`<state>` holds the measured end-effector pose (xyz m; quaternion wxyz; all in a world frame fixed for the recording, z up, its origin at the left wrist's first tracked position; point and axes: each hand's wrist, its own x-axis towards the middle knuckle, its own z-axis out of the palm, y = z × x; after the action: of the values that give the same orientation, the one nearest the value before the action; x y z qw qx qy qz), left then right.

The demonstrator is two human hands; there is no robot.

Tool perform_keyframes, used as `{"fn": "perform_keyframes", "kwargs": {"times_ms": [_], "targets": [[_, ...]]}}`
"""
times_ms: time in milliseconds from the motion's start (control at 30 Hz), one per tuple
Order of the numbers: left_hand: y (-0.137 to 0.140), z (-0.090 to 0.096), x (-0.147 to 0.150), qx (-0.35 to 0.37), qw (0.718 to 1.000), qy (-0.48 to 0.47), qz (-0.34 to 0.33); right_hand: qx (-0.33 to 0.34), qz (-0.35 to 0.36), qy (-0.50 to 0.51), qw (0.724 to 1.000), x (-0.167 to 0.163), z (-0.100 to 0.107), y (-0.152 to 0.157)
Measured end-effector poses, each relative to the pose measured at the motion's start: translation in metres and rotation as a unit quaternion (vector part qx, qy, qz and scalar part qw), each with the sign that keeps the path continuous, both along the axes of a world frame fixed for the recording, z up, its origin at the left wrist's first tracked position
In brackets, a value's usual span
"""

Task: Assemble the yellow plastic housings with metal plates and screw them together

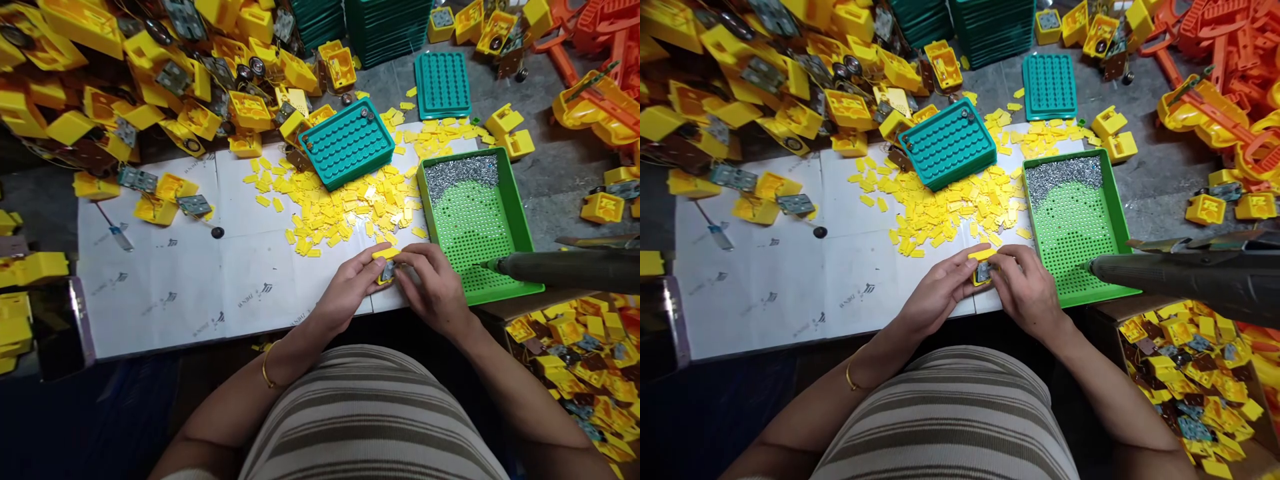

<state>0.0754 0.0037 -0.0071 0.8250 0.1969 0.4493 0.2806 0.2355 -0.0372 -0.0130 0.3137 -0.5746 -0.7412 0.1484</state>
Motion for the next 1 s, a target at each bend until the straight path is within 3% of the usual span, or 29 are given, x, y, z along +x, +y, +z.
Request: {"fn": "perform_keyframes", "kwargs": {"times_ms": [300,500,633,1000], "targets": [[0.004,0.0,-0.004,-0.019,0.999,-0.025,-0.007,-0.033,0.034,0.093,0.995,0.003,0.008,-0.001],[0.005,0.004,-0.01,-0.029,0.997,-0.06,-0.048,-0.085,-0.022,0.142,0.986,0.004,0.014,0.001],[0.004,0.006,-0.012,-0.018,0.996,-0.039,-0.08,-0.093,-0.027,0.145,0.985,0.003,0.016,0.001],[0.001,0.015,-0.003,0.026,0.998,0.017,-0.055,-0.113,-0.042,0.208,0.971,-0.006,0.022,-0.004]]}}
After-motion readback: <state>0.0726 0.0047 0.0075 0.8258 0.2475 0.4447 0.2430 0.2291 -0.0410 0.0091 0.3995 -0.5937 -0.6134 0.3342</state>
